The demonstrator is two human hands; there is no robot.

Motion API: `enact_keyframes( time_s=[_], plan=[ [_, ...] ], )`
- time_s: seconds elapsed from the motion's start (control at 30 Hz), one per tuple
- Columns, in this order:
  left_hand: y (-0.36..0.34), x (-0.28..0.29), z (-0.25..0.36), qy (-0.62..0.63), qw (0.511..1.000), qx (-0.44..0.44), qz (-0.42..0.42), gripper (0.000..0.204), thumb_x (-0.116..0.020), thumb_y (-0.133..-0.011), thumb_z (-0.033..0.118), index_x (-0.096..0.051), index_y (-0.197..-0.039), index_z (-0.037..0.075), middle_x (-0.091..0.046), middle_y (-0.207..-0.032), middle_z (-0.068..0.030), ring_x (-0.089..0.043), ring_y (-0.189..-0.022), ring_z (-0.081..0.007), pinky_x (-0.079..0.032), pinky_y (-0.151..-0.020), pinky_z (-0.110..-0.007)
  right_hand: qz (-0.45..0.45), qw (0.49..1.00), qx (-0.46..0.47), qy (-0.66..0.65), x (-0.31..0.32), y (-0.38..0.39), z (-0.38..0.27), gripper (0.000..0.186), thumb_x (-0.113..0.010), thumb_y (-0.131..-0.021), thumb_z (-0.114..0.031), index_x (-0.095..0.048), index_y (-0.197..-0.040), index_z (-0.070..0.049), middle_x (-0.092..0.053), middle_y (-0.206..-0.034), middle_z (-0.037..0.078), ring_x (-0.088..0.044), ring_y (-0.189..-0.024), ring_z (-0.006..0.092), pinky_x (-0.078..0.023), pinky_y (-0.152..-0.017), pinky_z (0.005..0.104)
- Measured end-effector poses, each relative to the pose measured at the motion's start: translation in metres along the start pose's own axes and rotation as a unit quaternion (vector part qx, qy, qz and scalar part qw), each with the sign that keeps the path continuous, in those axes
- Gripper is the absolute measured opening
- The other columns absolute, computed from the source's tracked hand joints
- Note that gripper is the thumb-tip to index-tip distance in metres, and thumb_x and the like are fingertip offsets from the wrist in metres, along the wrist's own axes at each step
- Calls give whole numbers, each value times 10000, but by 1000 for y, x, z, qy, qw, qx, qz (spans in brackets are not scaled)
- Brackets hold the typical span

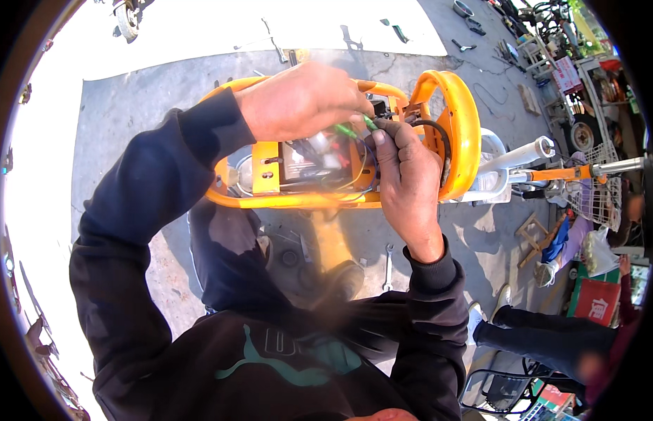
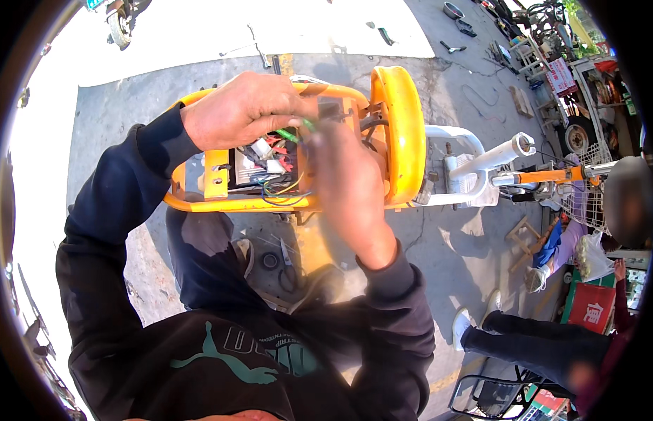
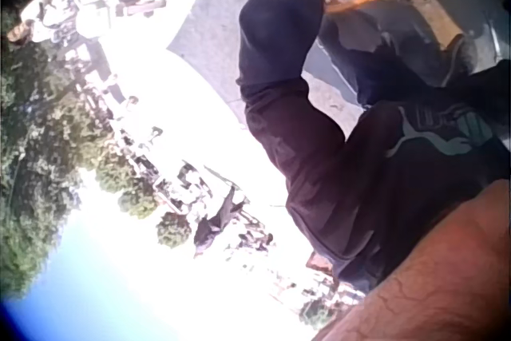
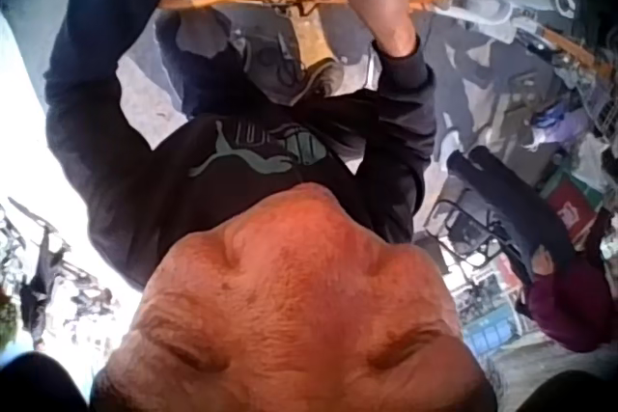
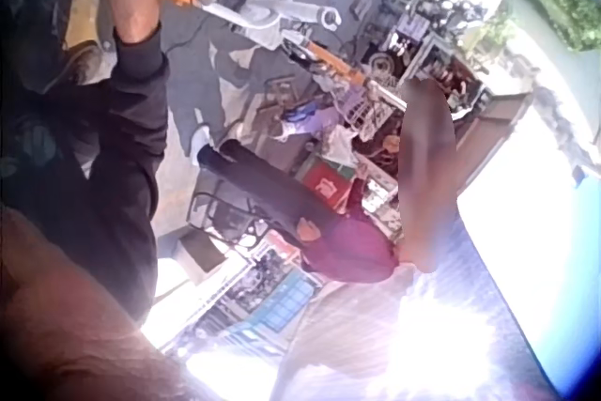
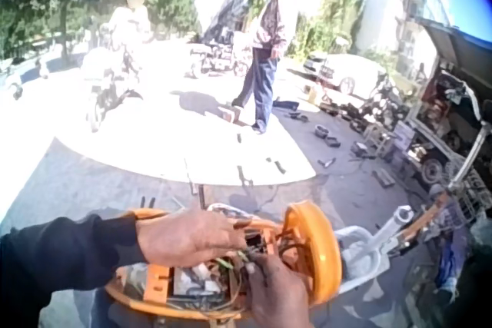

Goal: The person repairs the electrical system of a yellow e-bike. They use pliers to strip and twist wires, connect them to a control unit, and secure the connections with electrical tape. The person also retrieves a new wire from a nearby shelf and cuts it to length.

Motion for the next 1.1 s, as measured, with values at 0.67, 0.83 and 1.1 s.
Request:
enact_keyframes(
  time_s=[0.67,0.83,1.1],
  plan=[
    [4,0,6,4,999,-34,-12,286,-716,-855,-4,-716,-1141,15,-655,-804,-165,-652,-762,-360,-535,-713,-431,-27,997,-70,3,-4,-7,21,86,-647,-962,-80,-682,-943,-4,-652,-809,136,-606,-733,331,-483,-724,414],
    [1,-2,9,5,1000,-29,0,290,-724,-827,-24,-727,-1115,5,-652,-789,-161,-652,-746,-353,-540,-682,-423,-14,999,-34,39,0,-10,17,132,-668,-981,-103,-690,-965,26,-635,-764,97,-574,-679,186,-470,-660,319],
    [10,-5,17,-37,996,-74,25,352,-736,-755,-62,-720,-1104,-17,-653,-778,-147,-654,-721,-329,-541,-643,-396,-4,993,61,98,-2,-9,-4,112,-700,-958,-72,-702,-960,40,-638,-735,84,-571,-642,144,-466,-626,280]
  ],
)
Point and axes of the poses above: each hand's wrist, its own y-axis away from the middle knuckle, its own x-axis out of the back of the hand, z = x × y, the point moved 10 cm from there along -y, towards the middle knuckle
